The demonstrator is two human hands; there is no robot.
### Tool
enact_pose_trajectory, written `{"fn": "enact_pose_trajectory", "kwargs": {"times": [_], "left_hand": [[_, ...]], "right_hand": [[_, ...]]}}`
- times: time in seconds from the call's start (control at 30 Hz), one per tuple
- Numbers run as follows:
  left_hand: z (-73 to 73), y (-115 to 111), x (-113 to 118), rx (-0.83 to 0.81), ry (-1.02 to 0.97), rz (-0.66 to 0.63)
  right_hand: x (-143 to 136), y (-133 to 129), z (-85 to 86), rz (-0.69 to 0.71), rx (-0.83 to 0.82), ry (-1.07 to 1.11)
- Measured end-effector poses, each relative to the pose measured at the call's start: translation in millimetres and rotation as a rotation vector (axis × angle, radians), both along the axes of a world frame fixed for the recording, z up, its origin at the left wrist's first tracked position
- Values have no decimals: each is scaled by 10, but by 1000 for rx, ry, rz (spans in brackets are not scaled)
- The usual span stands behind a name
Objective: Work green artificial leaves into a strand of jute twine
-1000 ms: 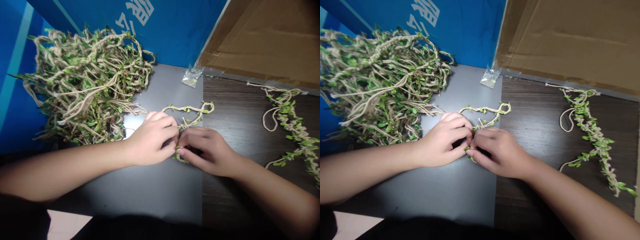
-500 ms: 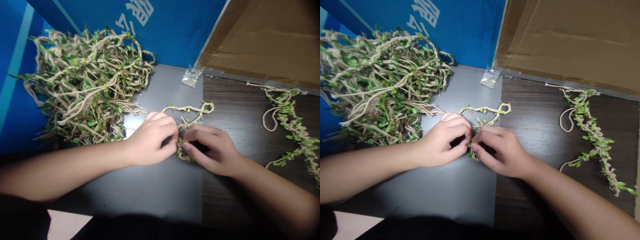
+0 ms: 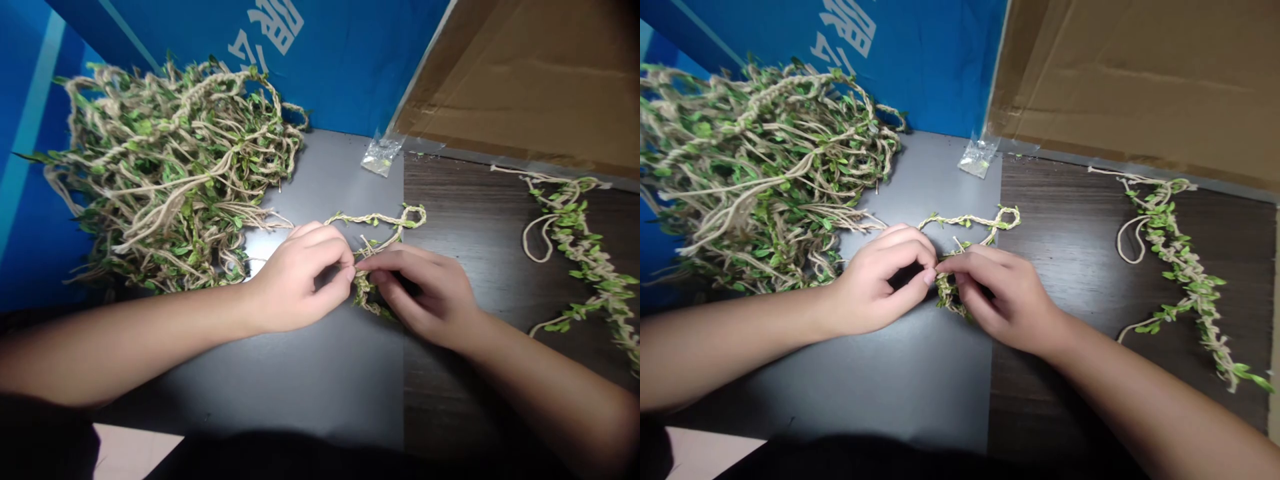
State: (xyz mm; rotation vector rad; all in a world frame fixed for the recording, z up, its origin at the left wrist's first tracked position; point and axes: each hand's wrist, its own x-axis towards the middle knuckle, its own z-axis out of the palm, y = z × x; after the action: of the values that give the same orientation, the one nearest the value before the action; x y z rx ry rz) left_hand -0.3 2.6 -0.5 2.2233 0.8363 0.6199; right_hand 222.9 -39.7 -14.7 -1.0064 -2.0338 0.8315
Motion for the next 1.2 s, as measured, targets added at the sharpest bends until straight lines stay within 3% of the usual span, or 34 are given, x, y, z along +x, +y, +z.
{"fn": "enact_pose_trajectory", "kwargs": {"times": [0.2, 0.7, 0.97, 1.2], "left_hand": [[-9, -8, -3, 0, -27, 3], [-10, -7, 5, 0, 13, -9], [-18, 5, 9, -11, 10, -4], [-18, -3, 5, -9, 12, -13]], "right_hand": [[1, -6, 38, -39, 1, 34], [-6, 11, 46, 47, -46, 20], [-19, 11, 2, -59, 8, -28], [-16, 12, -2, -49, 21, -51]]}}
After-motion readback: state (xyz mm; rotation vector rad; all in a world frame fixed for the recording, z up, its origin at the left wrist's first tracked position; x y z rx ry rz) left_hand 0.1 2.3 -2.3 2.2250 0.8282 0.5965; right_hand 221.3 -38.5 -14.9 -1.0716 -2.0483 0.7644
